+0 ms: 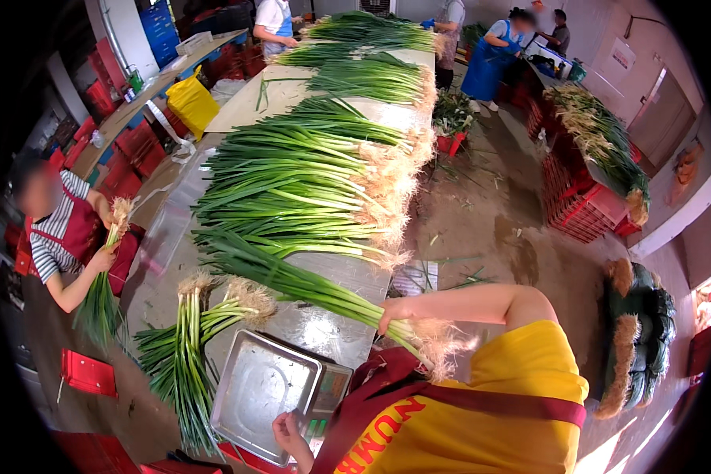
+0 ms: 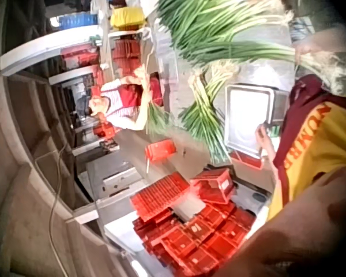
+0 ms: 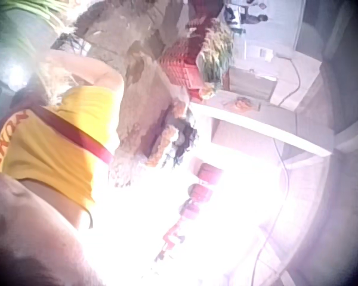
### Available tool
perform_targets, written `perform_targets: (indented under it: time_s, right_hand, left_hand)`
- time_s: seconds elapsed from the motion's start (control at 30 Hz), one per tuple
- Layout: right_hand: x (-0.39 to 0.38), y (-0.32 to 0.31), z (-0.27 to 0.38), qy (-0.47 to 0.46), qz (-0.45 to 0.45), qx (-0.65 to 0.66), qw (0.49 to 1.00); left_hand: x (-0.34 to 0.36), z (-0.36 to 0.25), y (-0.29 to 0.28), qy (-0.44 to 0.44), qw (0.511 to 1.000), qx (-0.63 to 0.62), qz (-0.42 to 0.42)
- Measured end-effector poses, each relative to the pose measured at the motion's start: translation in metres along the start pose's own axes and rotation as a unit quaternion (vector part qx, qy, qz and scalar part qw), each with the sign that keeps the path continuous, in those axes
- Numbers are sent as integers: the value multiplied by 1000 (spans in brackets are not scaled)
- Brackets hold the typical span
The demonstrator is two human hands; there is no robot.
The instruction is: The person repeatedly picks up bundles of green onions, places them on a digital scale to weigh them, and then sets them aside. The process is repeated continuously throughout the clip.
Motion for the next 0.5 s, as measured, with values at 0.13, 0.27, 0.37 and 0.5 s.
perform_targets:
  time_s: [0.13,0.27,0.37,0.5]
  right_hand:
    - [-22,5,22,-19,64,51,996]
    - [-38,7,72,-46,92,14,995]
    - [-53,24,110,-103,125,-52,985]
    - [-82,63,150,-154,181,-95,967]
  left_hand:
    - [8,8,-21,51,998,42,-17]
    - [30,8,-30,167,980,105,-22]
    - [36,-7,-10,318,914,251,20]
    - [33,-54,53,112,982,71,136]
Point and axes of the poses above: each hand's wrist, its own x-axis towards the middle knuckle, its own y-axis out of the palm, z = x × y, the point moved 5 cm from there along x, towards the middle knuckle, and after that the axes turned 5 degrees about -z, right-handed, at the moved point
